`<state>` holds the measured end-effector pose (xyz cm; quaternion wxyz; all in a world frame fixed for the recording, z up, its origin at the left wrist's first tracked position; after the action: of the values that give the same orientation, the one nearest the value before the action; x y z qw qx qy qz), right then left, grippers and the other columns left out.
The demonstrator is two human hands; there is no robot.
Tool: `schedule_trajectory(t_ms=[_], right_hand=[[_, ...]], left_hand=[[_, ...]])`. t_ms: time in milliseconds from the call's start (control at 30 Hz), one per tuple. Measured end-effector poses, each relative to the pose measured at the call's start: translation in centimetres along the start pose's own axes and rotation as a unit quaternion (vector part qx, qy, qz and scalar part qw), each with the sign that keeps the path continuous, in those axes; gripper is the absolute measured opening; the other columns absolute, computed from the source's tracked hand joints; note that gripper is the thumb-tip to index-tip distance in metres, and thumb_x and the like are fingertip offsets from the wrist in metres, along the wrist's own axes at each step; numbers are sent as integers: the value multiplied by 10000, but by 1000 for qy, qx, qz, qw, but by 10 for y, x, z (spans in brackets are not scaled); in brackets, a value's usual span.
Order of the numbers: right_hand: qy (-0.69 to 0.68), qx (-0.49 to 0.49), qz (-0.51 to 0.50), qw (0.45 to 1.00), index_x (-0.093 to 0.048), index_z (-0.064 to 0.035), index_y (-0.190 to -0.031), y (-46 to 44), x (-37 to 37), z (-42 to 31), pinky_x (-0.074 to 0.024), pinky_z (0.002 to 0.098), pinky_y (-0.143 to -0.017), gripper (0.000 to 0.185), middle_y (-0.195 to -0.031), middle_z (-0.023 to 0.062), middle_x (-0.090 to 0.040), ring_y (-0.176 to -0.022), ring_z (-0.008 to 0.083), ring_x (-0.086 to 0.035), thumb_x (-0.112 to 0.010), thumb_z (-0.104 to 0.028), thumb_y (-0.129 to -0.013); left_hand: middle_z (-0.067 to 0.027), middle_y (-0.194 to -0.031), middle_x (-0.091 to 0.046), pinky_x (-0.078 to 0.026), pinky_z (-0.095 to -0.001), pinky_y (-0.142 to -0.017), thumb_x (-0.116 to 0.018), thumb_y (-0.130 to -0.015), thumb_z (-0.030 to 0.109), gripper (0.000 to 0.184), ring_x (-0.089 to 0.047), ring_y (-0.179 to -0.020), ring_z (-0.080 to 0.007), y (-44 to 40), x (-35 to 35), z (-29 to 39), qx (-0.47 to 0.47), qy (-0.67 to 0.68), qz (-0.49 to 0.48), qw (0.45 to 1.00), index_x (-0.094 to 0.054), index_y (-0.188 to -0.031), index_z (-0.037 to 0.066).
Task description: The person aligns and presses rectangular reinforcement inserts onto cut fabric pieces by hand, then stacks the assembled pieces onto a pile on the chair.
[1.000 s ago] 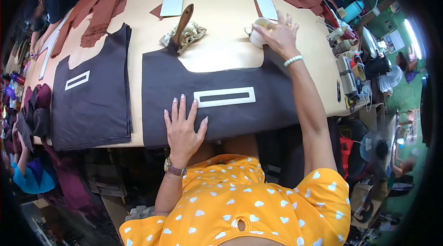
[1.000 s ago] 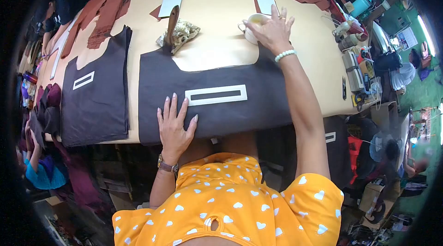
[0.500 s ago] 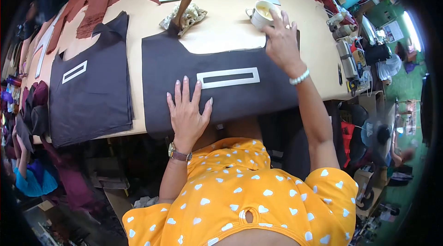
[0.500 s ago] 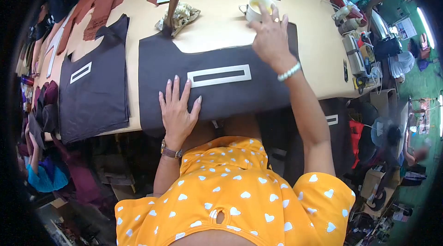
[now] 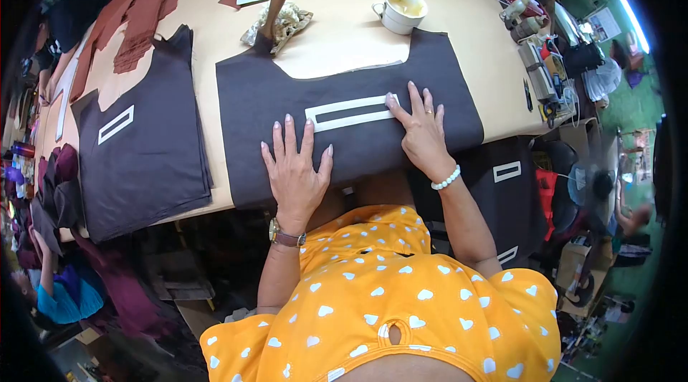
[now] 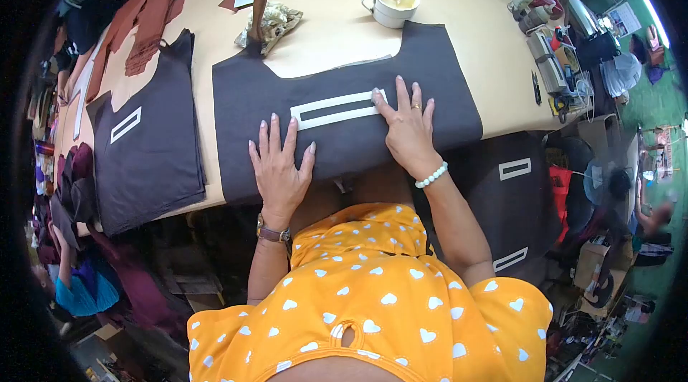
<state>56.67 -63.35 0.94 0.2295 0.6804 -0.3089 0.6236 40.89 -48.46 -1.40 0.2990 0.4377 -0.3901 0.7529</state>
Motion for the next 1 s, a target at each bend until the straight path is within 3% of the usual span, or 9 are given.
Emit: schedule_trajectory(t_ms=[200,333,433,667,767,867,1000], right_hand=[[223,26,37,974,-462,-44,-1288,5,-6,-15,-174,577,-1052,475,-1406,151,-299,-1309,366,-251,-484,-140,-823],[207,52,46,976,-468,40,-1255,13,-5,-26,-163,561,-1063,476,-1395,140,-304,-1317,352,-238,-491,-155,-822],[251,24,26,967,-470,32,-1257,-1,-2,-15,-146,560,-1069,473,-1404,136,-293,-1322,352,-229,-492,-165,-828],[296,38,-33,954,-313,-152,-1397,-4,-3,-5,-79,560,-1080,578,-1454,112,-233,-1346,350,-176,-488,-189,-848],[293,47,-31,954,-284,-168,-1410,-4,-6,-7,-73,560,-1080,593,-1456,105,-233,-1347,352,-171,-481,-201,-852],[254,67,-17,965,-325,-153,-1386,-4,-6,-17,-94,555,-1077,563,-1435,113,-269,-1334,355,-209,-470,-141,-842],[241,89,-15,966,-326,-134,-1383,-5,-10,-36,-110,555,-1076,560,-1425,114,-282,-1327,353,-222,-469,-154,-842]], left_hand=[[-178,-1365,-389,-230,-556,-1021,-553,-843,344,487,-332,-1272,-357,-1,1,1,0,-1,-7,1000,-500,-1264,106],[-177,-1366,-389,-226,-554,-1024,-553,-844,345,488,-329,-1275,-356,-1,1,2,-2,-1,-8,1000,-499,-1265,106],[-176,-1367,-389,-224,-553,-1027,-554,-843,345,493,-327,-1277,-356,0,1,1,-4,-4,-7,1000,-494,-1271,108],[-171,-1377,-378,-220,-541,-1036,-555,-841,358,558,-323,-1285,-343,0,-2,0,0,-8,-9,1000,-439,-1313,83],[-175,-1382,-368,-221,-543,-1035,-566,-838,352,632,-320,-1289,-337,0,-2,-2,1,13,-8,1000,-364,-1347,35],[-202,-1378,-358,-243,-503,-1041,-597,-831,295,685,-327,-1282,-351,0,2,-5,10,53,-9,999,-296,-1365,-9],[-257,-1349,-365,-292,-410,-1036,-630,-815,191,699,-358,-1247,-390,-3,14,-19,27,107,31,993,-267,-1367,-36]])
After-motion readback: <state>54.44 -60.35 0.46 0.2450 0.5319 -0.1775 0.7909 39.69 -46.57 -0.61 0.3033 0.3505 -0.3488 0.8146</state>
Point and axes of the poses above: each hand's wrist, its own y-axis away from the middle knuckle, its own x-axis out of the back of the hand, z = x × y, the point moved 2 cm from there along -y, towards the middle knuckle
